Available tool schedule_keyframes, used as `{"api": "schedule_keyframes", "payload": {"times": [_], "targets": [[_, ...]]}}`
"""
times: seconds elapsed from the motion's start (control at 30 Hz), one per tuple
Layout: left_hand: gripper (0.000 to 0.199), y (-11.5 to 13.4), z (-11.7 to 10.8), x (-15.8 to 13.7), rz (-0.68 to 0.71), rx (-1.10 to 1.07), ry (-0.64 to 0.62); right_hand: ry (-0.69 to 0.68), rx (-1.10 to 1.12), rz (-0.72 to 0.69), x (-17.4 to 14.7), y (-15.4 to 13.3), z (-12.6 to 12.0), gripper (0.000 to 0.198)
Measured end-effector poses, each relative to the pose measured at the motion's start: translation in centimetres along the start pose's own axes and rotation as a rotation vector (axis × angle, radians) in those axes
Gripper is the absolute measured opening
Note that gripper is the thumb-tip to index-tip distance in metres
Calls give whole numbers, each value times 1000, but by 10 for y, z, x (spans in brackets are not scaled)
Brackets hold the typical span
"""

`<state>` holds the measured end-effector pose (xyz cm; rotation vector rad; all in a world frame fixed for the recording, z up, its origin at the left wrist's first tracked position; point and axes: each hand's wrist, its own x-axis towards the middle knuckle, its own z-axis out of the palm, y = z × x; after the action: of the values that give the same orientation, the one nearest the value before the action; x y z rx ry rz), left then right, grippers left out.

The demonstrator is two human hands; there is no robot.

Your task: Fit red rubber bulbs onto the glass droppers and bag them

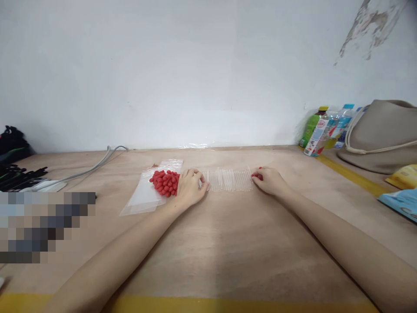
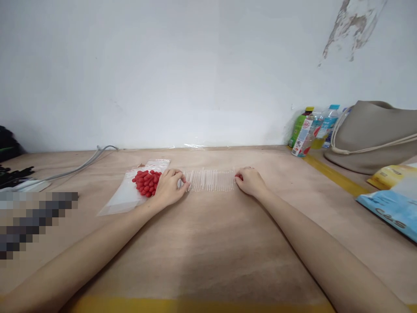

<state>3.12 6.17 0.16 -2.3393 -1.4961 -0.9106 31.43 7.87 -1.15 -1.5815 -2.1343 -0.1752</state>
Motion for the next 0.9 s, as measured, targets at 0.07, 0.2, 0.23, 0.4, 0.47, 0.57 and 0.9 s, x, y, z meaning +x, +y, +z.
{"api": "schedule_keyframes", "payload": {"times": [0.07, 0.2, 0.23, 0.4, 0.47, 0.57, 0.9], "targets": [[17, 2, 7, 10, -75, 51, -22, 9, -61, 26, -1, -3, -1, 26], [26, 8, 19, 24, -165, 140, -61, 70, -42, 50, -1, -10, -4, 23], [27, 9, 21, 26, -173, 161, -64, 92, 0, 49, -2, -14, -5, 22], [28, 13, 25, 33, -248, 249, -152, 113, 237, -97, -16, -55, -4, 25], [29, 16, 26, 34, -268, 259, -174, 99, 287, -217, -27, -72, 1, 24], [27, 20, 26, 36, -271, 257, -186, 77, 352, -335, -40, -87, 10, 23], [21, 13, -10, -8, 94, -10, -241, 25, 420, -283, -44, -91, 4, 11]]}}
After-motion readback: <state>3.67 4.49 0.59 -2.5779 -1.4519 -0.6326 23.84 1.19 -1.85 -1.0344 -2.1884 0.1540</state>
